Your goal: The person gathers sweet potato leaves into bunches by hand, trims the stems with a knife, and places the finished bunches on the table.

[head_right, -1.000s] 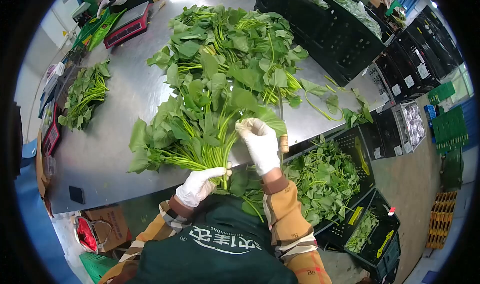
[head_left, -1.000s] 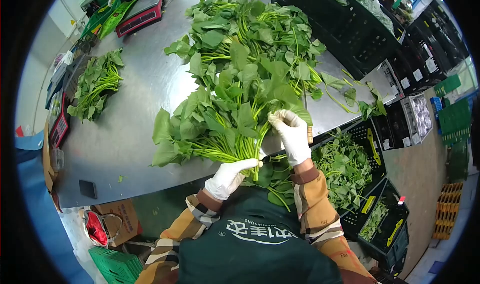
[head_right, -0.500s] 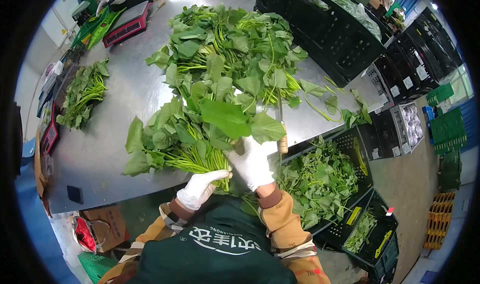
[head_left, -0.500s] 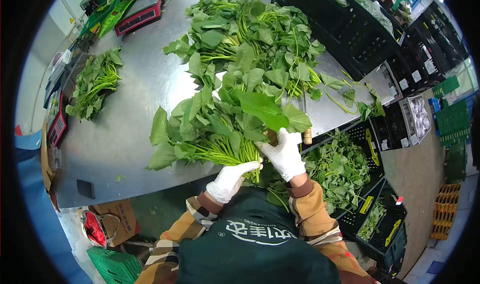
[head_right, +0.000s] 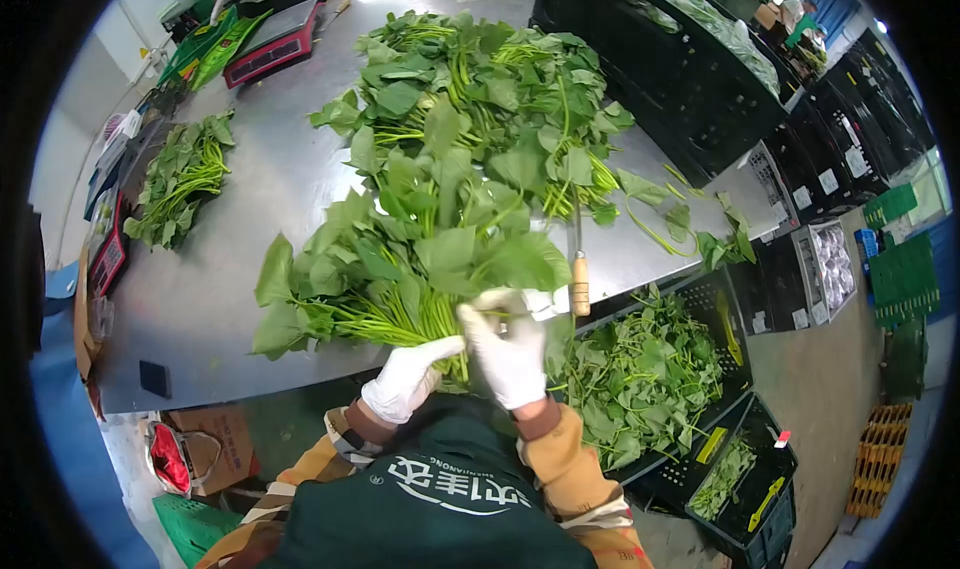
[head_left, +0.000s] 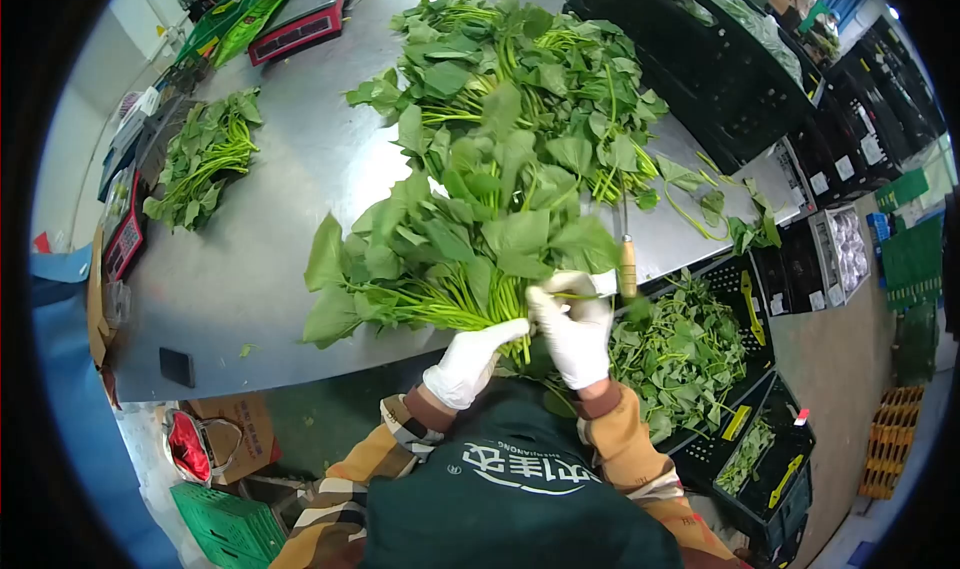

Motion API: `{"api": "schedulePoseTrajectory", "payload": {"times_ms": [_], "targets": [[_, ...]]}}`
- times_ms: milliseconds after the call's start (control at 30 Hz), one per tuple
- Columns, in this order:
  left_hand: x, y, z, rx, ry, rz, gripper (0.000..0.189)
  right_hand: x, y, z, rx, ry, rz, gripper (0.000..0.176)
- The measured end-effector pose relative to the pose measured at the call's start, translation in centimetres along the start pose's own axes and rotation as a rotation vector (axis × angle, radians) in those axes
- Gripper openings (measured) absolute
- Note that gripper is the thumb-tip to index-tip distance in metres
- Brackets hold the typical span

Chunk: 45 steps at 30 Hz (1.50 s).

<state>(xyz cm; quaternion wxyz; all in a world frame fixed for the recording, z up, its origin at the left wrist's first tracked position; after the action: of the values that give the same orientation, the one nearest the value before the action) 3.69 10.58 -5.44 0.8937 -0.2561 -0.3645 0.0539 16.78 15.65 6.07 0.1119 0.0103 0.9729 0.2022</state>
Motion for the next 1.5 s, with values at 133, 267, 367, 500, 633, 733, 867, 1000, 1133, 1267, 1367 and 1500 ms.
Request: {"api": "schedulePoseTrajectory", "payload": {"times_ms": [133, 267, 367, 500, 633, 733, 867, 1000, 1133, 1267, 1367, 1500], "targets": [[0.9, -1.9, 11.1, 0.672, 0.751, 0.149, 0.018, -7.2, 0.8, 2.2, 0.260, 0.116, 0.419, 0.006], [-6.4, -5.6, 21.8, 1.037, 1.065, 0.655, 0.016, -17.2, -0.6, 12.9, 0.465, 0.851, 0.758, 0.005], [-16.0, -5.4, 25.3, 0.868, 0.528, 0.739, 0.015, -22.2, -3.4, 16.2, 0.560, 0.957, 0.963, 0.031], [-23.0, -4.6, 25.9, 0.808, 0.353, 0.823, 0.015, -19.8, -3.3, 18.1, 0.643, 1.119, 0.732, 0.035], [-25.0, -4.7, 24.9, 0.784, 0.331, 0.848, 0.015, -12.3, -1.3, 13.8, 0.638, 0.847, 0.602, 0.025], [-26.6, -4.9, 24.0, 0.768, 0.323, 0.881, 0.015, -5.5, 0.9, 9.8, 0.568, 0.472, 0.258, 0.024], [-28.8, -6.4, 22.8, 0.761, 0.310, 0.940, 0.015, 2.6, 0.2, 9.5, 0.528, 0.318, -0.075, 0.018], [-31.1, -8.4, 21.0, 0.745, 0.282, 0.997, 0.015, 4.0, -1.3, 8.6, 0.087, -0.181, -0.102, 0.018], [-32.6, -9.2, 19.9, 0.737, 0.258, 1.028, 0.015, 3.6, -1.5, 7.0, -0.085, -0.273, -0.052, 0.017], [-33.3, -9.2, 19.7, 0.742, 0.237, 1.043, 0.015, 3.6, -1.7, 6.7, -0.098, -0.289, -0.054, 0.017], [-33.5, -9.2, 19.5, 0.746, 0.224, 1.050, 0.015, 3.8, -1.6, 6.1, -0.166, -0.327, -0.037, 0.016], [-33.8, -9.2, 19.3, 0.746, 0.212, 1.060, 0.015, 3.9, -1.6, 5.2, -0.195, -0.342, -0.041, 0.017]]}}
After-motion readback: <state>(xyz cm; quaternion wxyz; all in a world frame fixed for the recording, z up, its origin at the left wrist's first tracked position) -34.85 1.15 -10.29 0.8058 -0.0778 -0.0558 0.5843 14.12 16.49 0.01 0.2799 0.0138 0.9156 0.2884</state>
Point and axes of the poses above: each hand's wrist, its own y-axis towards the middle knuckle, its own x-axis out of the palm, z = x × y, the point moved 9 cm from there along y, towards the middle knuckle, and after that the axes turned 2 degrees about z, right-handed, at the moved point
